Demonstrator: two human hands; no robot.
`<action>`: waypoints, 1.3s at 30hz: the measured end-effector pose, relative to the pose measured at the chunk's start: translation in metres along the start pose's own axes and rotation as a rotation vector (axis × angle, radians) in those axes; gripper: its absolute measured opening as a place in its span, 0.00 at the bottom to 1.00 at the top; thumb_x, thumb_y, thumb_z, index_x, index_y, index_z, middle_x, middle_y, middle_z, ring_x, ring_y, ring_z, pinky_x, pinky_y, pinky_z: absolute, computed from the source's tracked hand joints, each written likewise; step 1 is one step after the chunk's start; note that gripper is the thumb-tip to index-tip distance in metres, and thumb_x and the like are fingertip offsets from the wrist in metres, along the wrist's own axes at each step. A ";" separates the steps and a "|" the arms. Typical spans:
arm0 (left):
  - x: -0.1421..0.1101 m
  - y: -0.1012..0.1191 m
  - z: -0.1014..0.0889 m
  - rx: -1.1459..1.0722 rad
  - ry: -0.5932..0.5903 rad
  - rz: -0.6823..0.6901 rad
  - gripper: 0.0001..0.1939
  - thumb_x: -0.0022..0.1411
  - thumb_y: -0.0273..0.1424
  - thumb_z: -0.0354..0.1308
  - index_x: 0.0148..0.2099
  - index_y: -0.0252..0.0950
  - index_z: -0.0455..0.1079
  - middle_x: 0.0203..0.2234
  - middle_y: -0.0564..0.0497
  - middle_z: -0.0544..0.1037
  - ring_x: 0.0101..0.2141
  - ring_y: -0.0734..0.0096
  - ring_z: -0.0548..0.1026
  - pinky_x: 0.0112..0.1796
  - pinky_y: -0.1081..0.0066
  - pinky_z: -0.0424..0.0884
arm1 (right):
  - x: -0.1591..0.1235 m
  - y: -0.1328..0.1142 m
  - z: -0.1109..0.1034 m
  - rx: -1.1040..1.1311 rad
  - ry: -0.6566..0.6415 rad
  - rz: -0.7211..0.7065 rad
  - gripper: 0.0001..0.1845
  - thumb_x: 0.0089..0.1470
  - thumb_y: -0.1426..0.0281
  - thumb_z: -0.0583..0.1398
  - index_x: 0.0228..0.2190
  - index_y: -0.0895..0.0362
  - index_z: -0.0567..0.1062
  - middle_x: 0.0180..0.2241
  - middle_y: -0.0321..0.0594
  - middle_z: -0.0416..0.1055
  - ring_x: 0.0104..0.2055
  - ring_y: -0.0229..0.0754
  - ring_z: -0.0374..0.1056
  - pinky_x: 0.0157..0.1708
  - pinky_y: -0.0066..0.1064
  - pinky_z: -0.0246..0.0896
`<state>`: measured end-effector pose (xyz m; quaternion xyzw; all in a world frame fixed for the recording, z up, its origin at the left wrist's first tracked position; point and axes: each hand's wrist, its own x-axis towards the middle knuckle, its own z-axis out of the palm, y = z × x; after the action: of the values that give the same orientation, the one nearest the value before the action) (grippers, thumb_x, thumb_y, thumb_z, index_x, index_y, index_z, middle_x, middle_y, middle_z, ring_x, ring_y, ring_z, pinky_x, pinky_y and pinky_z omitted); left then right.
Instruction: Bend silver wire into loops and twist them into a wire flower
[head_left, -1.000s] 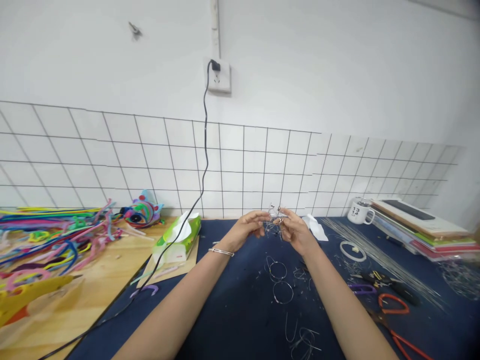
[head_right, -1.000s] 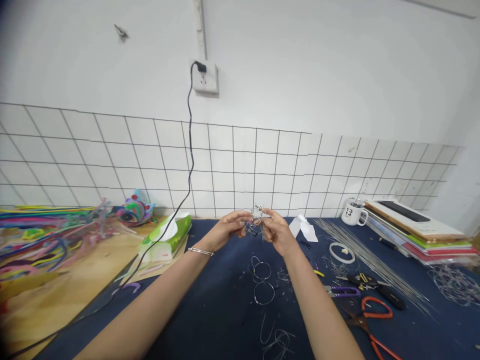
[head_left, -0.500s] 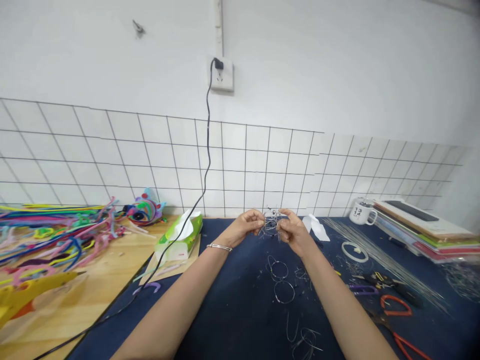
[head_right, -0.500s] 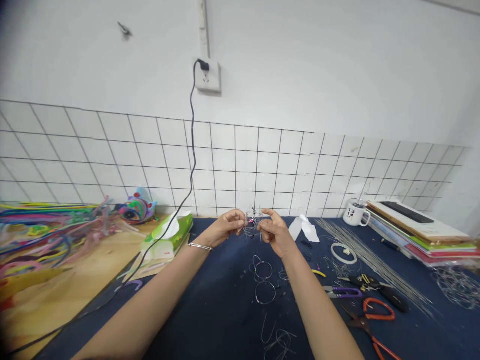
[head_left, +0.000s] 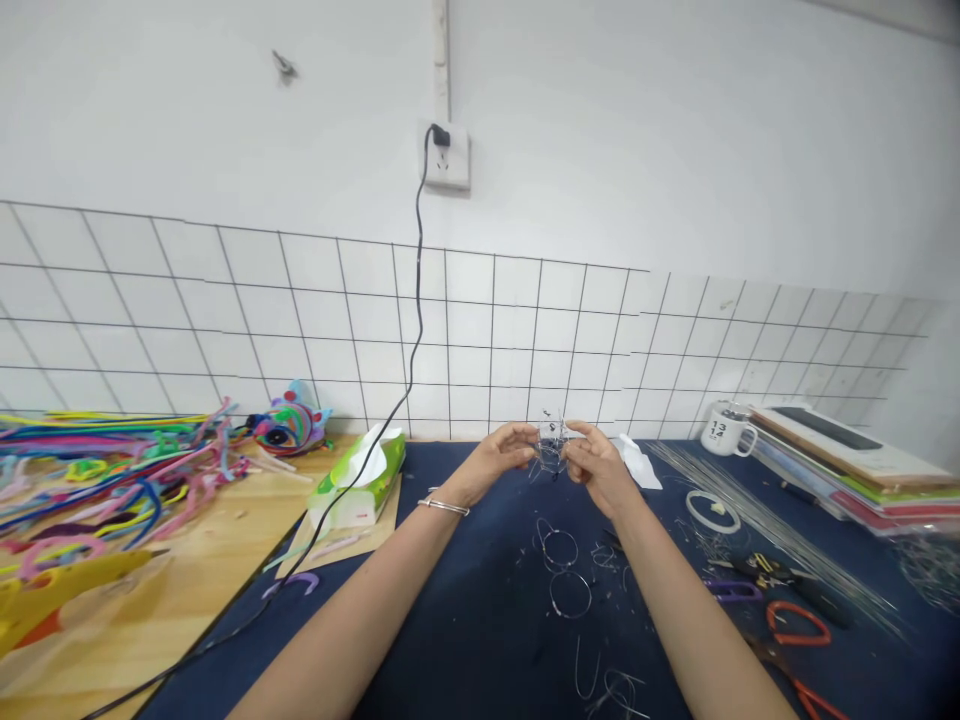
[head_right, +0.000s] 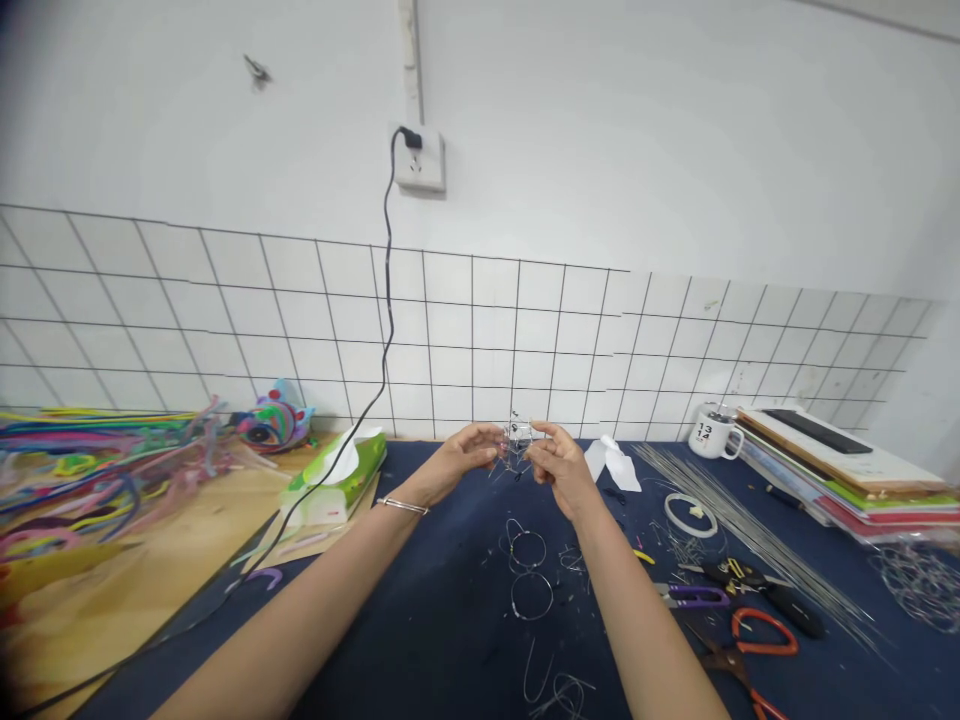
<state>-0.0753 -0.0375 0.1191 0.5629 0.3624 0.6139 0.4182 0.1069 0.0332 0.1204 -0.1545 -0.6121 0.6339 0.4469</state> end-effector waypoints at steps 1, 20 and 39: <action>0.001 -0.002 0.001 -0.013 0.008 0.006 0.20 0.48 0.31 0.62 0.45 0.36 0.65 0.41 0.46 0.71 0.38 0.69 0.70 0.36 0.71 0.64 | 0.000 0.001 0.002 -0.005 0.000 0.002 0.23 0.42 0.66 0.63 0.42 0.52 0.65 0.25 0.31 0.65 0.18 0.29 0.55 0.17 0.24 0.49; 0.016 0.000 -0.032 0.088 0.288 0.150 0.11 0.46 0.32 0.62 0.32 0.31 0.69 0.23 0.50 0.73 0.25 0.74 0.70 0.27 0.73 0.64 | 0.006 0.011 -0.010 -0.140 0.072 -0.035 0.13 0.43 0.61 0.62 0.28 0.57 0.71 0.17 0.33 0.65 0.19 0.34 0.59 0.20 0.27 0.55; 0.016 -0.022 -0.014 0.190 0.236 0.121 0.06 0.49 0.29 0.58 0.31 0.33 0.68 0.23 0.53 0.72 0.24 0.76 0.69 0.29 0.73 0.65 | 0.009 0.025 -0.009 -0.138 0.141 -0.030 0.12 0.45 0.61 0.61 0.28 0.57 0.70 0.18 0.33 0.66 0.19 0.34 0.61 0.21 0.28 0.57</action>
<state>-0.0876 -0.0138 0.1034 0.5445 0.4309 0.6630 0.2798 0.0994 0.0500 0.0992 -0.2202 -0.6234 0.5711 0.4866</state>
